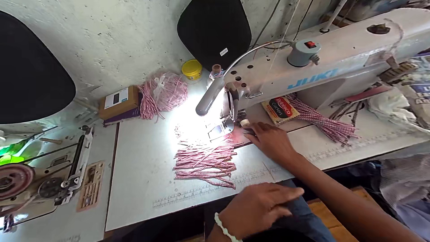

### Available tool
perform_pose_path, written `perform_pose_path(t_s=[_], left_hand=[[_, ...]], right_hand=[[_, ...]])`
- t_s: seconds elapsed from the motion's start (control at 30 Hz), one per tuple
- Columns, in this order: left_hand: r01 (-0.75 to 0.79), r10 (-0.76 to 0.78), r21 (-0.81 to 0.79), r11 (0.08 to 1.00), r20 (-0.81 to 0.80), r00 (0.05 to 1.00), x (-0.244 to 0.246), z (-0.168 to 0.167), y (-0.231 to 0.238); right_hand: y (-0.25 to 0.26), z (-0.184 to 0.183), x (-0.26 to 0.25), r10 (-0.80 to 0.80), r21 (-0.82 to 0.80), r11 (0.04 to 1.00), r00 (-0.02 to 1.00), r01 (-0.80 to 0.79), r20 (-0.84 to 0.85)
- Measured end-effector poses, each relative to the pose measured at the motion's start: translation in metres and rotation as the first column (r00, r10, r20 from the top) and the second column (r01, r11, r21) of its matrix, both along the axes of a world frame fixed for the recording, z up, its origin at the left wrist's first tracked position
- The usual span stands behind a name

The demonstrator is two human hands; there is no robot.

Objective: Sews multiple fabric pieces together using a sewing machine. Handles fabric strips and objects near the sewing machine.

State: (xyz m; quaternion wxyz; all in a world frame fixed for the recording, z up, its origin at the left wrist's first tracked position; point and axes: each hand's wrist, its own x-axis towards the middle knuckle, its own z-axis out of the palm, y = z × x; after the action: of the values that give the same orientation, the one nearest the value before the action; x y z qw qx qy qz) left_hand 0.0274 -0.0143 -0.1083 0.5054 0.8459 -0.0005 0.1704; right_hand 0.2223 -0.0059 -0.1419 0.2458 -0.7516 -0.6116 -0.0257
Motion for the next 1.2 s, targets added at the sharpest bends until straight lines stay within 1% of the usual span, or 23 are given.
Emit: perform_pose_path(t_s=[0.03,0.07,0.1,0.13,0.17,0.2,0.23,0.27,0.3,0.37,0.47,0.53,0.6,0.67,0.73,0.77,0.83,0.93,1.0,1.03,1.1,1.13,1.2], left_hand=[[0.030,-0.030,0.003,1.000,-0.021,0.999,-0.002,0.004,0.003],[-0.018,0.018,0.018,1.000,-0.009,1.000,-0.005,0.008,0.008],[-0.125,0.124,0.048,0.991,0.016,0.992,-0.010,0.010,0.016],[-0.262,0.259,0.095,0.960,0.047,0.965,-0.015,0.012,0.028],[-0.403,0.398,0.165,0.900,0.067,0.915,-0.019,0.013,0.043],[-0.518,0.518,0.252,0.818,0.073,0.853,-0.022,0.013,0.059],[-0.595,0.612,0.342,0.728,0.067,0.788,-0.022,0.011,0.073],[-0.631,0.677,0.419,0.653,0.050,0.734,-0.022,0.007,0.085],[-0.635,0.714,0.471,0.612,0.015,0.700,-0.021,0.004,0.094],[-0.586,0.732,0.537,0.607,-0.091,0.675,-0.016,-0.002,0.106],[-0.511,0.700,0.556,0.656,-0.193,0.688,-0.005,-0.006,0.113],[-0.504,0.694,0.574,0.645,-0.166,0.700,0.000,-0.010,0.113],[-0.514,0.699,0.591,0.622,-0.124,0.704,0.002,-0.014,0.111],[-0.532,0.703,0.603,0.594,-0.068,0.708,0.000,-0.018,0.107],[-0.547,0.701,0.588,0.596,-0.050,0.711,-0.004,-0.021,0.104],[-0.554,0.698,0.573,0.604,-0.044,0.715,-0.005,-0.022,0.103],[-0.565,0.695,0.535,0.628,-0.060,0.717,-0.007,-0.022,0.102],[-0.603,0.718,0.483,0.635,-0.081,0.691,-0.005,-0.014,0.103],[-0.614,0.740,0.494,0.615,-0.093,0.666,-0.002,-0.011,0.106],[-0.600,0.742,0.502,0.623,-0.137,0.656,0.000,-0.008,0.107],[-0.540,0.724,0.508,0.671,-0.289,0.627,0.004,-0.001,0.111],[-0.507,0.708,0.509,0.696,-0.366,0.604,0.007,0.004,0.114],[-0.458,0.690,0.525,0.718,-0.446,0.570,0.012,0.010,0.119]], right_hand=[[-0.003,0.002,0.003,-0.001,-0.014,1.000,1.000,0.001,-0.016],[-0.006,0.002,0.005,0.007,-0.020,1.000,0.999,-0.008,-0.036],[-0.007,0.003,0.004,0.023,-0.022,0.999,0.998,-0.024,-0.055],[-0.008,0.003,0.002,0.042,-0.013,0.999,0.996,-0.043,-0.076],[-0.008,0.002,-0.002,0.062,0.004,0.998,0.994,-0.062,-0.092],[-0.006,0.001,-0.005,0.082,0.022,0.996,0.991,-0.081,-0.103],[-0.005,0.001,-0.009,0.100,0.040,0.995,0.990,-0.096,-0.103],[-0.003,0.000,-0.012,0.113,0.052,0.993,0.989,-0.109,-0.092],[-0.001,-0.001,-0.014,0.127,0.054,0.991,0.989,-0.123,-0.080],[0.003,0.000,-0.017,0.169,0.043,0.985,0.983,-0.167,-0.064],[0.011,0.002,-0.017,0.257,0.049,0.966,0.964,-0.254,-0.073],[0.018,0.005,-0.016,0.310,0.028,0.951,0.944,-0.309,-0.116],[0.025,0.004,-0.016,0.323,-0.020,0.945,0.942,-0.326,-0.095],[0.030,-0.002,-0.011,0.293,-0.009,0.956,0.956,-0.293,-0.019],[0.034,-0.004,0.001,0.211,0.068,0.974,0.975,-0.216,0.070],[0.035,-0.002,0.009,0.167,0.088,0.981,0.982,-0.175,0.087],[0.039,0.005,0.018,0.109,0.070,0.991,0.992,-0.113,0.058],[0.049,0.012,0.007,0.124,0.050,0.991,0.991,-0.121,-0.056],[0.058,0.014,-0.007,0.118,-0.049,0.991,0.985,-0.125,-0.124],[0.062,0.015,-0.010,0.114,-0.091,0.988,0.982,-0.128,-0.148],[0.067,0.015,-0.009,0.119,-0.098,0.986,0.982,-0.135,-0.149],[0.068,0.014,-0.005,0.132,-0.082,0.986,0.983,-0.143,-0.129],[0.067,0.013,0.004,0.140,-0.037,0.989,0.989,-0.142,-0.044]])
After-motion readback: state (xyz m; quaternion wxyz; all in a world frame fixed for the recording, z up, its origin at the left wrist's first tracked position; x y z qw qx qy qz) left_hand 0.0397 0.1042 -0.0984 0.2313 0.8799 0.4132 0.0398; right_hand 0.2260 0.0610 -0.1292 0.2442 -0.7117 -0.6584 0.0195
